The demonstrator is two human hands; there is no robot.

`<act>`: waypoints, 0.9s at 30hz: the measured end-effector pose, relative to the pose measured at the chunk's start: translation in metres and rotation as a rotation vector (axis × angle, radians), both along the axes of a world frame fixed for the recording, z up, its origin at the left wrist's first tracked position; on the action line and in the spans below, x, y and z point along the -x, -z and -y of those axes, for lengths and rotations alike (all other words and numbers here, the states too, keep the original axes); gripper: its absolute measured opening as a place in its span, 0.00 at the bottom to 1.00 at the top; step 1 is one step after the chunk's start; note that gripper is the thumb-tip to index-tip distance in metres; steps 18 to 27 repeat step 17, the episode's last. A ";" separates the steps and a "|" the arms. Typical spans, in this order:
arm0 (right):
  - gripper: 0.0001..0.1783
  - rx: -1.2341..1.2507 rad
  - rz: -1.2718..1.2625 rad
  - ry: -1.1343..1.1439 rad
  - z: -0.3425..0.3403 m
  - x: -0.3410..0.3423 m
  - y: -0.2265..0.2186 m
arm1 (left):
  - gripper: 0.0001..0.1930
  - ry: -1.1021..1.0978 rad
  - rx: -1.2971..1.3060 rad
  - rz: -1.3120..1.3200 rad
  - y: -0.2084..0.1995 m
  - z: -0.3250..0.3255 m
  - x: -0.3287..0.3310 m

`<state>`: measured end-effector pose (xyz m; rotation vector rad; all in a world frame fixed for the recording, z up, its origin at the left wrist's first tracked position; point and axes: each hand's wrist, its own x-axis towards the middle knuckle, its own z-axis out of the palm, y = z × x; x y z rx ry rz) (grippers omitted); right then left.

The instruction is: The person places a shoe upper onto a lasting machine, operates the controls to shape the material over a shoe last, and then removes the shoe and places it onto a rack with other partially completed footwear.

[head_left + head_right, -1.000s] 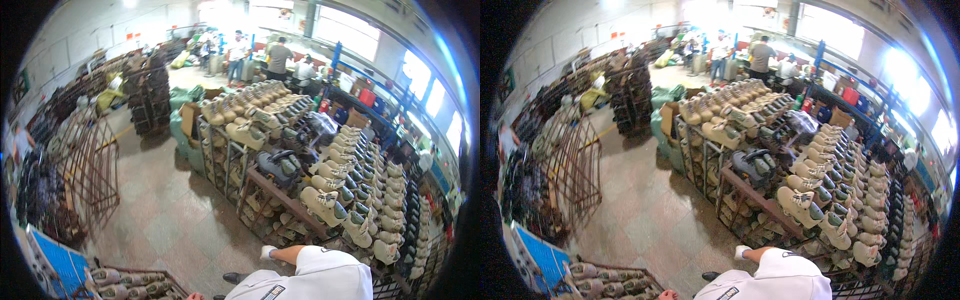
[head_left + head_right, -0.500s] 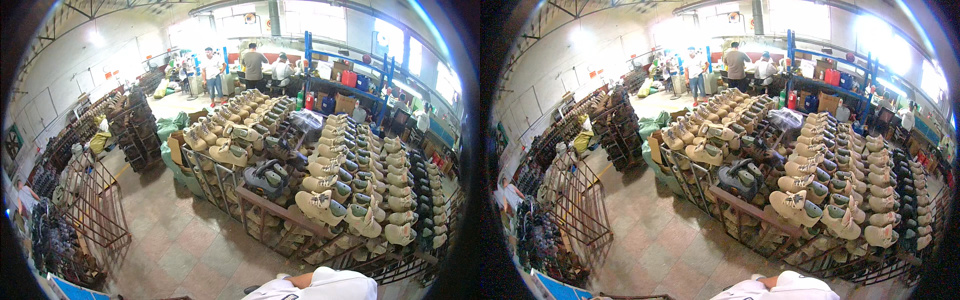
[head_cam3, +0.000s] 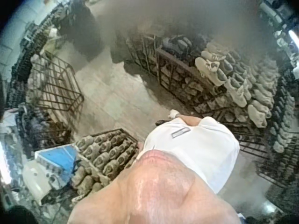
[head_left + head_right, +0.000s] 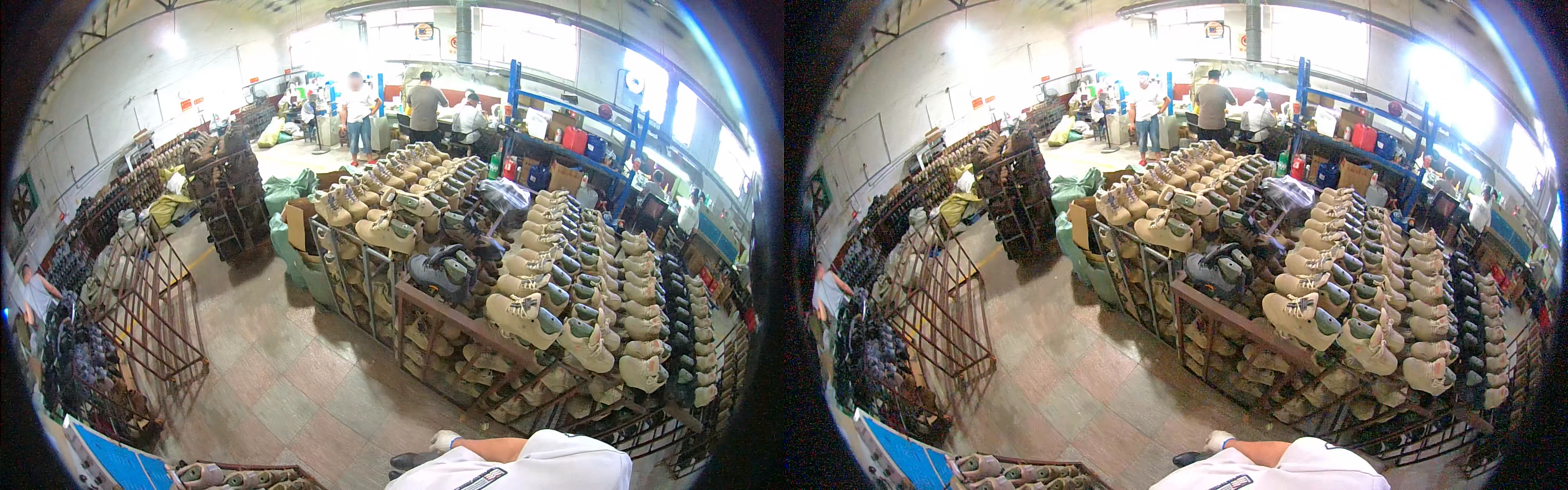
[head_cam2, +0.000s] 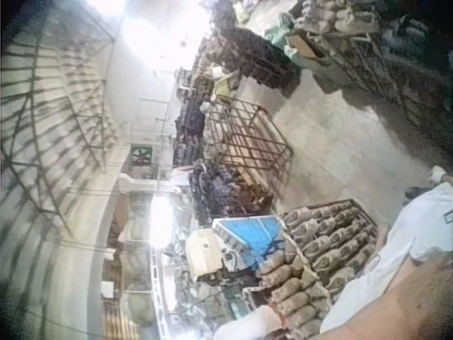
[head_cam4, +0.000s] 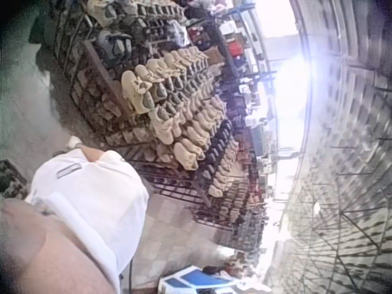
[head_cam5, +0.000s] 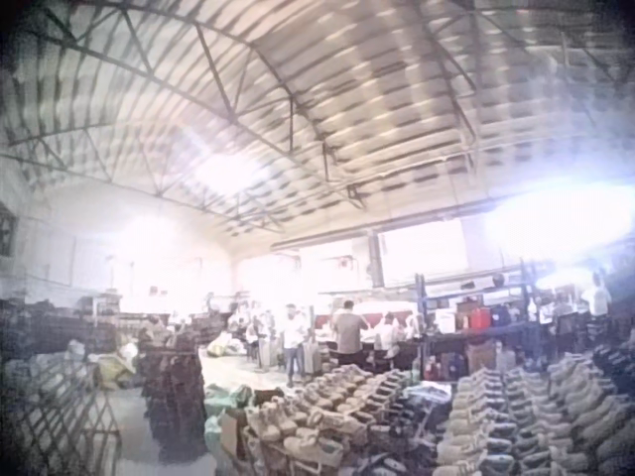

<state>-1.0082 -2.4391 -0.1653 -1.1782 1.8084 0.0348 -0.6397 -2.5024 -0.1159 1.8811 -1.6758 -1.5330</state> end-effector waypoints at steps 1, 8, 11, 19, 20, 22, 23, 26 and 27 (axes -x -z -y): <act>0.27 0.026 -0.061 -0.045 -0.009 0.002 -0.004 | 0.15 0.008 -0.004 -0.014 0.011 -0.006 -0.002; 0.24 -0.075 -0.043 0.277 -0.090 0.025 -0.037 | 0.14 0.057 0.002 -0.088 0.089 -0.052 -0.018; 0.29 -0.137 -0.154 0.244 -0.132 0.027 -0.033 | 0.12 0.169 -0.031 0.065 0.103 -0.038 -0.003; 0.32 -0.254 -0.136 0.549 -0.181 0.015 -0.019 | 0.20 0.359 -0.260 0.034 0.126 -0.009 -0.024; 0.32 -0.254 -0.136 0.549 -0.181 0.015 -0.019 | 0.20 0.359 -0.260 0.034 0.126 -0.009 -0.024; 0.32 -0.254 -0.136 0.549 -0.181 0.015 -0.019 | 0.20 0.359 -0.260 0.034 0.126 -0.009 -0.024; 0.32 -0.254 -0.136 0.549 -0.181 0.015 -0.019 | 0.20 0.359 -0.260 0.034 0.126 -0.009 -0.024; 0.32 -0.254 -0.136 0.549 -0.181 0.015 -0.019 | 0.20 0.359 -0.260 0.034 0.126 -0.009 -0.024; 0.32 -0.254 -0.136 0.549 -0.181 0.015 -0.019 | 0.20 0.359 -0.260 0.034 0.126 -0.009 -0.024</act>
